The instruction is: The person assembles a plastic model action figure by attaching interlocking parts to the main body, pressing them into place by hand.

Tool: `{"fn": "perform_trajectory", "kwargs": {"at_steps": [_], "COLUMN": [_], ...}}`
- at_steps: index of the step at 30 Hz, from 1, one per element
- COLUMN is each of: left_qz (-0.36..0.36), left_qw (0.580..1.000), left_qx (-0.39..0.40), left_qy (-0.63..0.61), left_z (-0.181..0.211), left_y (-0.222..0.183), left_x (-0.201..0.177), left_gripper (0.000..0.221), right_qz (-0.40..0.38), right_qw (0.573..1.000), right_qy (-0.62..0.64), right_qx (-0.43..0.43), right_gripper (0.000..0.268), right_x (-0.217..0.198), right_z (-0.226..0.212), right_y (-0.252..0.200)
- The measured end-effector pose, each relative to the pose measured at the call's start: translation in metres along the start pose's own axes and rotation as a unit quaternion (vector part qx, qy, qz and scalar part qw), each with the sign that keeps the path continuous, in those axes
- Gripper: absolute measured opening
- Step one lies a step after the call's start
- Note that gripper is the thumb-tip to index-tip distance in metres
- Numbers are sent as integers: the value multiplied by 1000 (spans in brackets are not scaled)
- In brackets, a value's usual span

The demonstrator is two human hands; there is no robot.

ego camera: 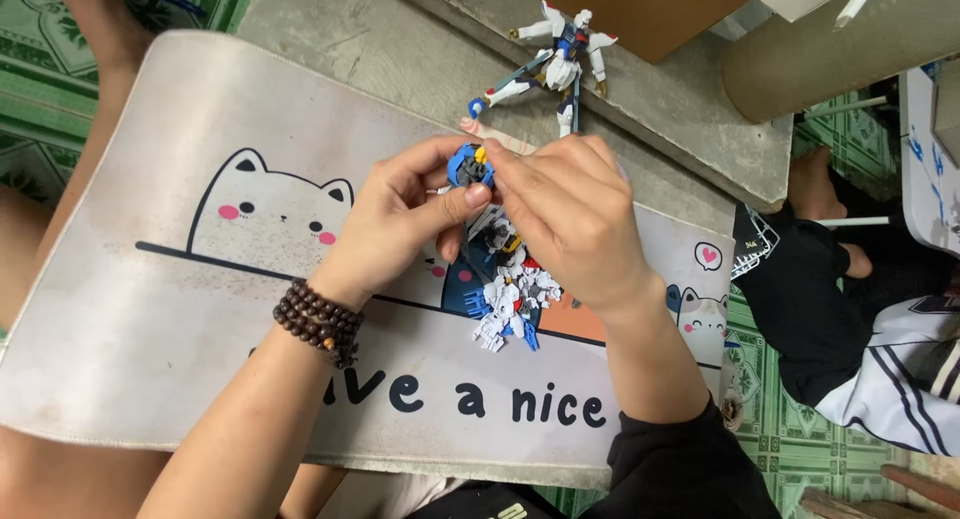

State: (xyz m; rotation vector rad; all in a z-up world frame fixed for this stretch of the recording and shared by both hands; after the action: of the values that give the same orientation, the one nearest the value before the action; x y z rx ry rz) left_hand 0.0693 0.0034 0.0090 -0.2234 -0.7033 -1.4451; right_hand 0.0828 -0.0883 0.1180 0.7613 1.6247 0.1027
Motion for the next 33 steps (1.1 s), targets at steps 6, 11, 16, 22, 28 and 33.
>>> {"fn": "perform_trajectory", "kwargs": {"at_steps": [6,11,16,22,28,33], "left_qz": [18,-3,-16,-2,24,23], "left_qw": [999,996,993,994,997,995], "left_qx": [-40,-39,-31,-31,-29,-36], "left_qy": [-19,-86,-117,-104,-70,-93], "left_z": [-7,-9,-11,-13,-14,-13], "left_y": [-1,-2,-2,-2,-1,-3], "left_x": [0,4,6,6,3,4], "left_gripper": [30,26,24,28,29,25], "right_qz": [-2,-47,-46,-48,-26,41], "right_qw": [999,992,988,994,999,999], "right_qy": [43,106,134,96,39,5], "right_qx": [-6,40,60,34,-15,-16], "right_gripper": [22,23,22,25,24,29], "right_x": [0,-7,-4,-4,1,0], "right_z": [1,7,12,9,7,6], "right_y": [1,4,2,3,1,0]}}
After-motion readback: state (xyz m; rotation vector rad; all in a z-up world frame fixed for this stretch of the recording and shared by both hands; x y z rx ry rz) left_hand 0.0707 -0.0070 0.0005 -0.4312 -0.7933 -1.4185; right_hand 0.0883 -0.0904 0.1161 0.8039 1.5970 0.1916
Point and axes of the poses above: each hand's wrist, its own y-axis towards the middle knuckle, its own x-axis out of the palm, z = x × y, the point moved 7 cm from there along y, towards the middle knuckle, and after that the axes turned 10 degrees about x, right-handed, at the moved point
